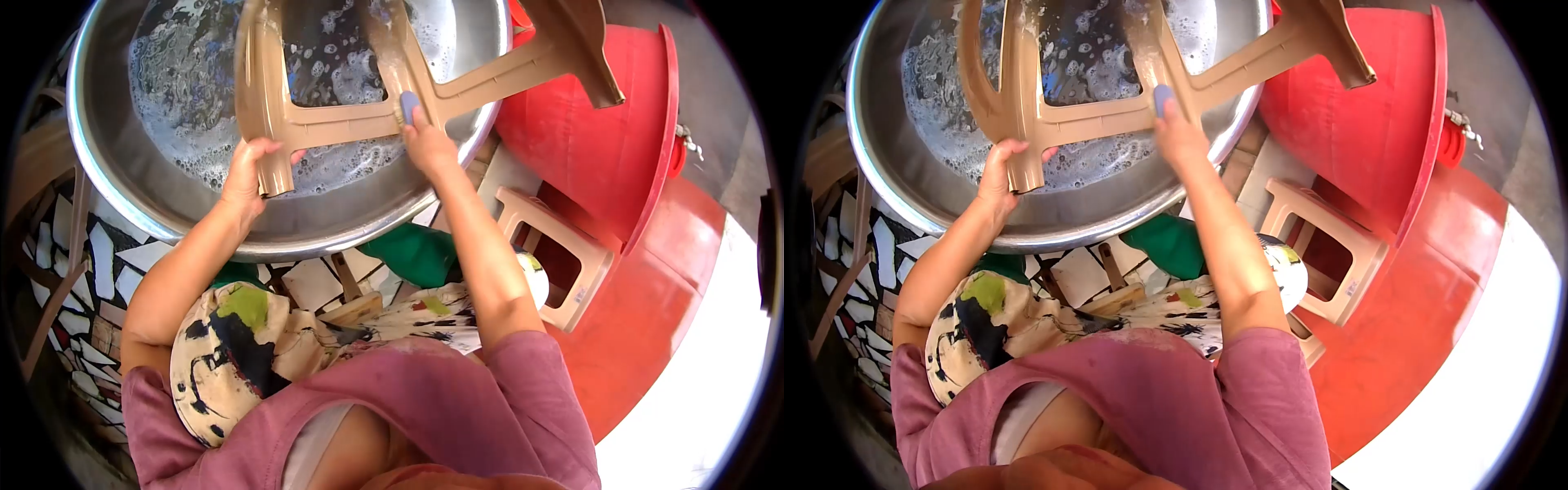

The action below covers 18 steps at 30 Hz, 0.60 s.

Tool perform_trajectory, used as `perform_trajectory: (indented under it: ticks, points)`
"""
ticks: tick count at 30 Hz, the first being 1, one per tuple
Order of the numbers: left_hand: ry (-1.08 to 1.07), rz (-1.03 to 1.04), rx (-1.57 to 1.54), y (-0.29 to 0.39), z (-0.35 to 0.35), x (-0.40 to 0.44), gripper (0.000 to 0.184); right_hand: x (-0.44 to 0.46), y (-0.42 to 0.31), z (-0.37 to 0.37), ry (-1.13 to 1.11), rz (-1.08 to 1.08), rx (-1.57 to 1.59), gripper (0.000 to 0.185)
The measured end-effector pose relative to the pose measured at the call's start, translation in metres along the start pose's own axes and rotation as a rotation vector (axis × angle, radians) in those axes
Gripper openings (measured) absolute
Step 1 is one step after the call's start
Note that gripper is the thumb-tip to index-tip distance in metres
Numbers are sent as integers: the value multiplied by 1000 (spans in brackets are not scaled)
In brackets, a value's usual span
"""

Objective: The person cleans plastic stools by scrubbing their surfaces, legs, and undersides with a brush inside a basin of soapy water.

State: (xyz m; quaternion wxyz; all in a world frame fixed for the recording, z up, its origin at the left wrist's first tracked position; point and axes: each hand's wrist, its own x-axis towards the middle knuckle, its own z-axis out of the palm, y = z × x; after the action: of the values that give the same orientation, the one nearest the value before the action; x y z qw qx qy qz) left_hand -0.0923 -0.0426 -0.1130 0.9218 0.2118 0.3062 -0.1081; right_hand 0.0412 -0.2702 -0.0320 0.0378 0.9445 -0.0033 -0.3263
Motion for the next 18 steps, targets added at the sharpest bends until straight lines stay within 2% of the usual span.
perform_trajectory:
  ticks: [2, 4, 7, 9, 10, 12, 14, 15, 17, 18]
  points:
    - [-36, 42, 13, 2, 3, -1, 58, -1, -7, 14, -60, -118, -4, 45]
    - [-22, 62, 67, 1, 2, 1, 59, -38, -56, 46, -76, -333, 204, 45]
    - [-10, 80, 92, 3, -4, 4, 61, -38, -71, 37, -106, -290, 215, 45]
    - [-38, 61, 68, 2, -2, 3, 60, -1, -12, 18, -83, -108, 37, 50]
    - [-28, 82, 64, 2, 3, 1, 60, 9, 15, 9, -59, -32, 38, 43]
    - [-18, 103, 52, 4, 6, 2, 59, 5, 9, 26, -44, -149, -35, 45]
    - [-26, 133, 122, 7, 2, 7, 59, -39, -58, 35, -163, -317, 129, 47]
    - [-16, 146, 116, 8, -1, 9, 59, -42, -71, 41, -166, -333, 121, 47]
    - [-25, 130, 153, 8, -6, 9, 59, -48, -81, 52, -143, -374, 189, 46]
    - [-25, 118, 160, 5, -6, 8, 59, -38, -59, 54, -148, -365, 198, 46]
